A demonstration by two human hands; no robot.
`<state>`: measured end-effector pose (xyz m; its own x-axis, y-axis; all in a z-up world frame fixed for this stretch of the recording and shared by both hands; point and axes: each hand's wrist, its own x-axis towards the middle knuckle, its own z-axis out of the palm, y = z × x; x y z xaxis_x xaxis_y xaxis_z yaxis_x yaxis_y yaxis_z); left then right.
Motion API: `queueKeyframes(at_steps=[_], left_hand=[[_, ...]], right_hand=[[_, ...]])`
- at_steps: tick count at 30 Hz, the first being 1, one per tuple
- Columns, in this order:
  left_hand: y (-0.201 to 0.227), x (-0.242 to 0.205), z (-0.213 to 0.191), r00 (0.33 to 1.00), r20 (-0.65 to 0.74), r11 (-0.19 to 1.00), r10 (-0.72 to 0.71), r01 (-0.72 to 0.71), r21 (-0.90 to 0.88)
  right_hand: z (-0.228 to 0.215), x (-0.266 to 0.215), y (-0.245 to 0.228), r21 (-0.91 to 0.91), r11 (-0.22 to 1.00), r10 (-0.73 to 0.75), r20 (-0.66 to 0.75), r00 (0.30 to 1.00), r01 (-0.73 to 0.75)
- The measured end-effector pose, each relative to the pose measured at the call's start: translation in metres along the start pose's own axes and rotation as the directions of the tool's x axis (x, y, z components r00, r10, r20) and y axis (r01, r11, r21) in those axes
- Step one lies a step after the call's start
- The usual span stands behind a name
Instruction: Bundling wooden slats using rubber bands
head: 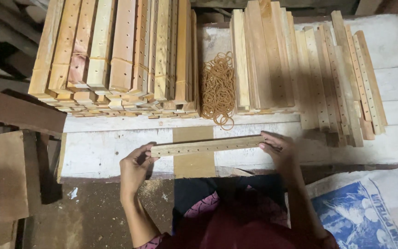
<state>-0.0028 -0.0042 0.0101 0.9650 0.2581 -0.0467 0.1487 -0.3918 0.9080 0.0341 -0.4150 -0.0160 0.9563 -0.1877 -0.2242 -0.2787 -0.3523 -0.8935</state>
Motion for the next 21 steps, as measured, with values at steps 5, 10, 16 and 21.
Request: queueKeyframes(at_steps=[5, 10, 16, 21], left_hand=[[-0.002, 0.002, 0.000, 0.997, 0.045, 0.990, -0.061, 0.055, 0.134], [0.059, -0.013, 0.010, 0.999, -0.030, 0.985, -0.039, 0.044, 0.169], [0.064, -0.018, 0.074, 0.960, -0.016, 0.958, 0.278, -0.276, 0.083], [0.097, -0.027, 0.132, 0.902, 0.121, 0.906, 0.415, -0.422, 0.040]], right_hand=[[0.000, 0.006, 0.004, -0.252, 0.950, -0.206, -0.052, 0.977, 0.186], [0.041, 0.013, -0.051, -0.404, 0.844, -0.398, -0.033, 0.917, 0.352], [0.081, 0.041, -0.045, -0.598, 0.747, -0.373, -0.019, 0.927, 0.289], [0.044, -0.008, -0.071, -0.370, 0.731, -0.619, -0.007, 0.785, 0.573]])
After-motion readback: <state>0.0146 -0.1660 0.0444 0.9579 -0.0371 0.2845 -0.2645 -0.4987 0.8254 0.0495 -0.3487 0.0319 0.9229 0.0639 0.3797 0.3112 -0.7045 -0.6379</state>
